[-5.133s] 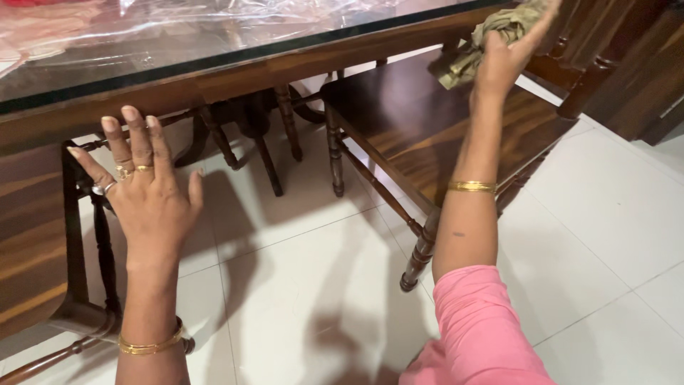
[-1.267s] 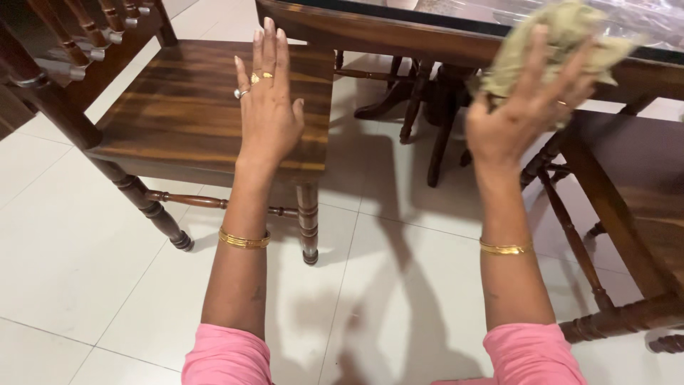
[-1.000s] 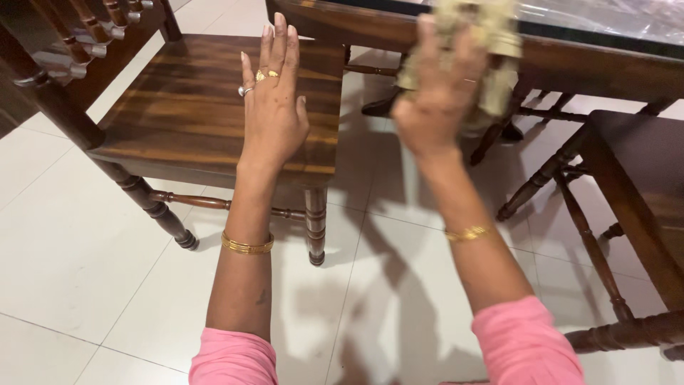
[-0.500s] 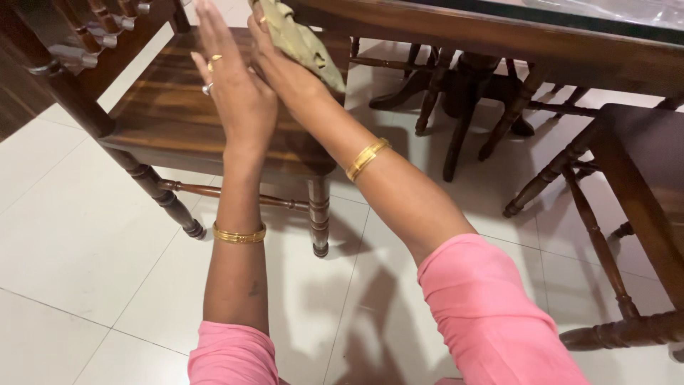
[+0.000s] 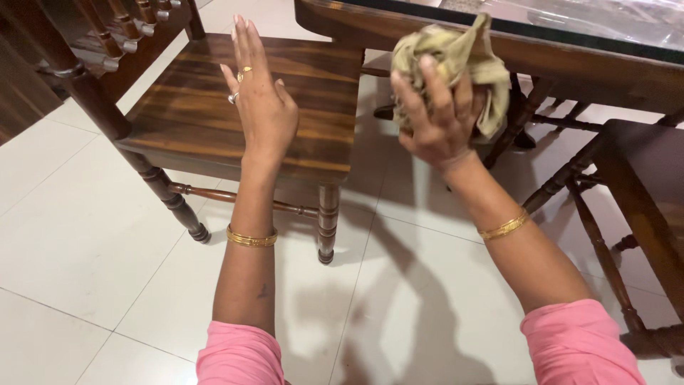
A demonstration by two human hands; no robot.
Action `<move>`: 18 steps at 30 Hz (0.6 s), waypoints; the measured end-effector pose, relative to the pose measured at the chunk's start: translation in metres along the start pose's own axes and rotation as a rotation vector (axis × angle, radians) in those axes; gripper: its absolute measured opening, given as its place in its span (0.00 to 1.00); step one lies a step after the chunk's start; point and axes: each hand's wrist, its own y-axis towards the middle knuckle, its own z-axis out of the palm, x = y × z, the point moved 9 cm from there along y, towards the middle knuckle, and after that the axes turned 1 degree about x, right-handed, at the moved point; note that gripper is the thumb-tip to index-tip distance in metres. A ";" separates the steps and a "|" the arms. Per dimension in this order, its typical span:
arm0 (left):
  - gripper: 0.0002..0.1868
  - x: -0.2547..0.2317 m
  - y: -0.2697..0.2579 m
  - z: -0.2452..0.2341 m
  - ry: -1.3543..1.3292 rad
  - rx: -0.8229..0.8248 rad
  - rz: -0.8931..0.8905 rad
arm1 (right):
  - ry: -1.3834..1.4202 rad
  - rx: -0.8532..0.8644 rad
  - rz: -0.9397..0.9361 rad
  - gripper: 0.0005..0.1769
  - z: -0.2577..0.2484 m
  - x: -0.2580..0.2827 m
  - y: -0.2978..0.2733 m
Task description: The person wipes the legs and seat of a wooden chair with a cloth. They then fold the cloth and continue wiping the chair seat and the edge of a nearby table.
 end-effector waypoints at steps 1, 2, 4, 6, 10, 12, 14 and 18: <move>0.47 0.002 0.001 0.002 -0.009 0.004 -0.010 | 0.029 0.101 0.045 0.36 0.017 -0.005 0.003; 0.47 0.003 0.001 0.003 -0.017 0.008 -0.020 | 0.059 0.203 0.088 0.38 0.035 -0.010 0.007; 0.47 0.004 0.000 0.007 -0.030 0.015 -0.027 | 0.085 0.303 0.135 0.40 0.055 -0.009 0.014; 0.47 0.006 0.001 0.008 -0.034 0.005 -0.023 | 0.084 0.284 0.135 0.43 0.067 0.008 0.035; 0.48 0.011 -0.001 0.013 -0.043 0.003 -0.040 | 0.148 0.252 0.193 0.42 0.071 0.035 0.073; 0.48 0.013 0.000 0.016 -0.051 0.001 -0.047 | 0.164 0.233 0.198 0.41 0.070 0.041 0.092; 0.48 0.013 -0.001 0.020 -0.051 0.009 -0.051 | 0.208 0.196 0.191 0.40 0.064 0.045 0.106; 0.48 0.014 -0.002 0.029 -0.046 0.017 -0.056 | 0.353 0.216 0.190 0.36 0.062 0.048 0.125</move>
